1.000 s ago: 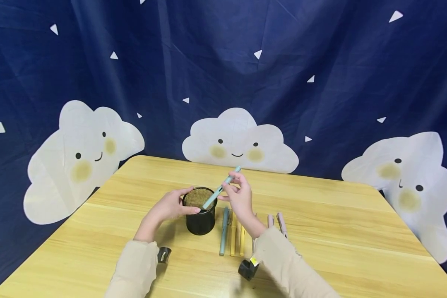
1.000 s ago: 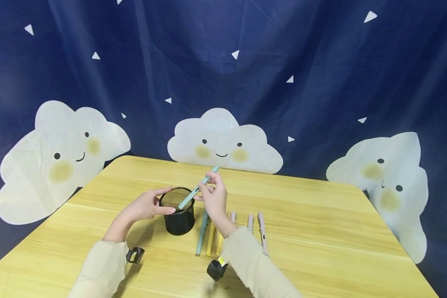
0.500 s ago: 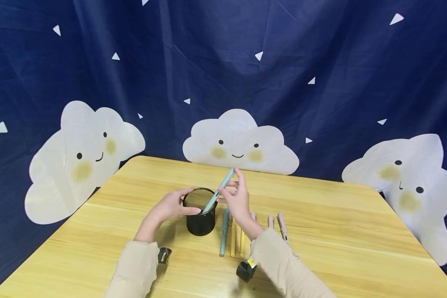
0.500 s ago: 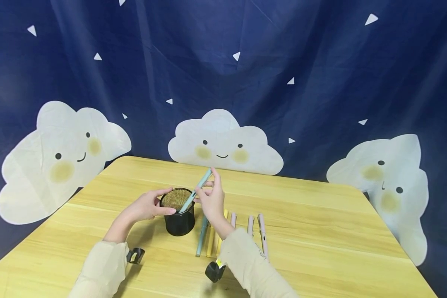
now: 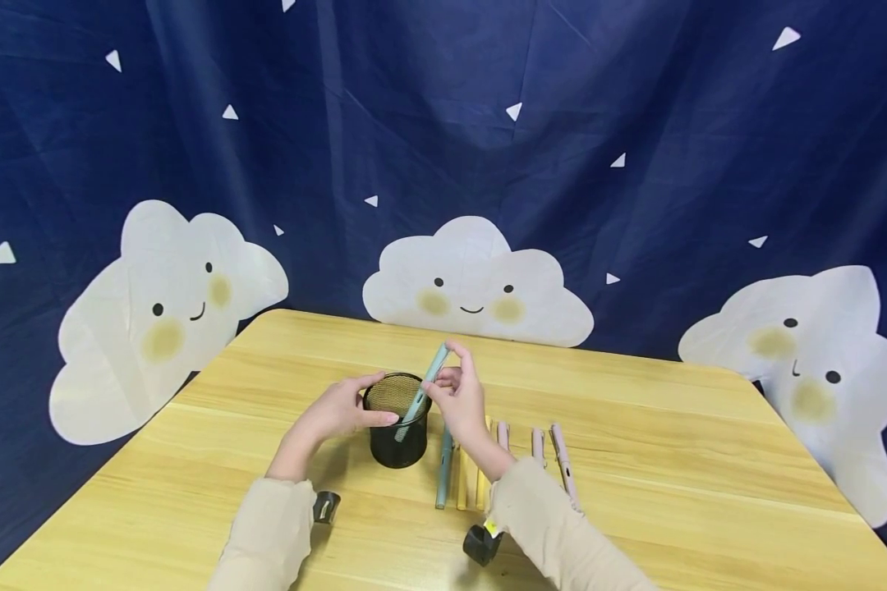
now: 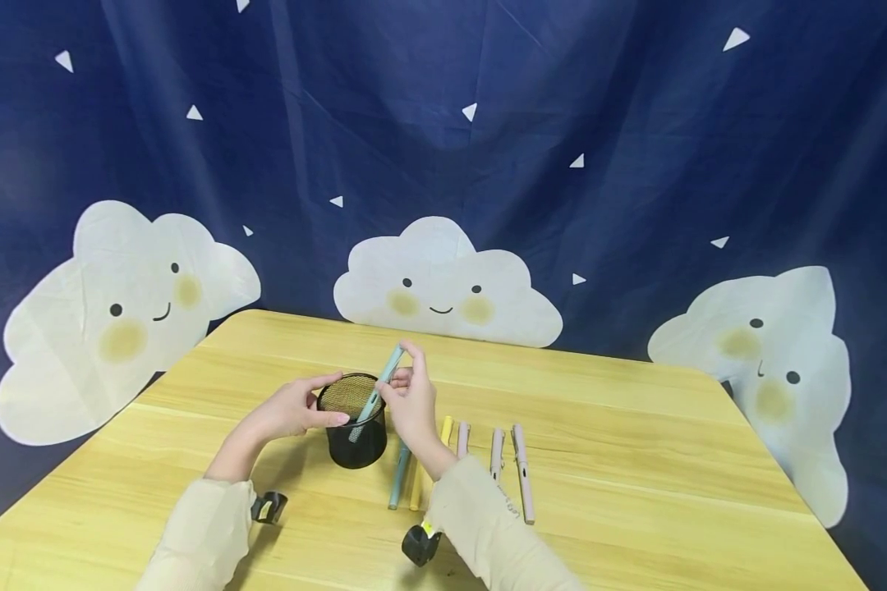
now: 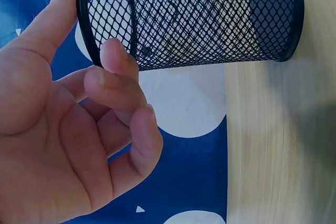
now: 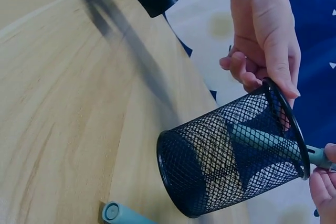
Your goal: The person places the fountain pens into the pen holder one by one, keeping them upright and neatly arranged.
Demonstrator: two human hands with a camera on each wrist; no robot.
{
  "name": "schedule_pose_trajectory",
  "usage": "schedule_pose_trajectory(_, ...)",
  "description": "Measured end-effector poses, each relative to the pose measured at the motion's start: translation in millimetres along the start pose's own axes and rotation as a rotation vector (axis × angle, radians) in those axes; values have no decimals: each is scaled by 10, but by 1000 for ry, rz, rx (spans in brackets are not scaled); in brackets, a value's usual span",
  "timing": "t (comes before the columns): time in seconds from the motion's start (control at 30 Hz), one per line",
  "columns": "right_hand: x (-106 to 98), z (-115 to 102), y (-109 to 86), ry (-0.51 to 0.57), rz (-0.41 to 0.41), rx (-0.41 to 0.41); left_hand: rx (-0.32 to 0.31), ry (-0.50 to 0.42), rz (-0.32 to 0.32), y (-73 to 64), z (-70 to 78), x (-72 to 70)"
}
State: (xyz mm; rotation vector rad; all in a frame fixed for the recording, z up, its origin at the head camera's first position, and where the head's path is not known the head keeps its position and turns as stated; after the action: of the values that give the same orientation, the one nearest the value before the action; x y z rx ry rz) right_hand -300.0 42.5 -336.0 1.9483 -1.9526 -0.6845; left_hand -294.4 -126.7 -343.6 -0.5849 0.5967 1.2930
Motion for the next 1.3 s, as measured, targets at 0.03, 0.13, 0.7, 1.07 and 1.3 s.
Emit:
schedule_pose_trajectory(0.03, 5, 11, -1, 0, -1, -1, -1, -2, -1, 0, 2, 0)
schedule_pose_trajectory(0.13, 14, 28, -4, -18, -5, 1, 7, -7, -2, -4, 8, 1)
schedule_pose_trajectory(0.7, 35, -10, -28, -103, -6, -16, 18, -9, -3, -16, 7, 5)
schedule_pose_trajectory(1.07, 61, -18, -48, -148, 11, -86, 1, 1, -2, -3, -3, 10)
schedule_pose_trajectory(1.3, 71, -37, -47, -123, 13, -111, 8, -7, 2, -4, 0, 11)
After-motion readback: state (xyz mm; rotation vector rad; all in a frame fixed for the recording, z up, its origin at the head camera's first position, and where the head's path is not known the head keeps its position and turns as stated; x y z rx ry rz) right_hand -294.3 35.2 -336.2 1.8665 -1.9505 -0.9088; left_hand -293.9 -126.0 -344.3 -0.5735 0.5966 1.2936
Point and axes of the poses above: each hand's wrist, its own y-axis towards the middle knuckle, its own x-axis out of the palm, z = x × y, the point moved 6 cm from there along y, towards the middle knuckle, and after that the axes turned 7 degrees about -x, right-handed, at the moved point
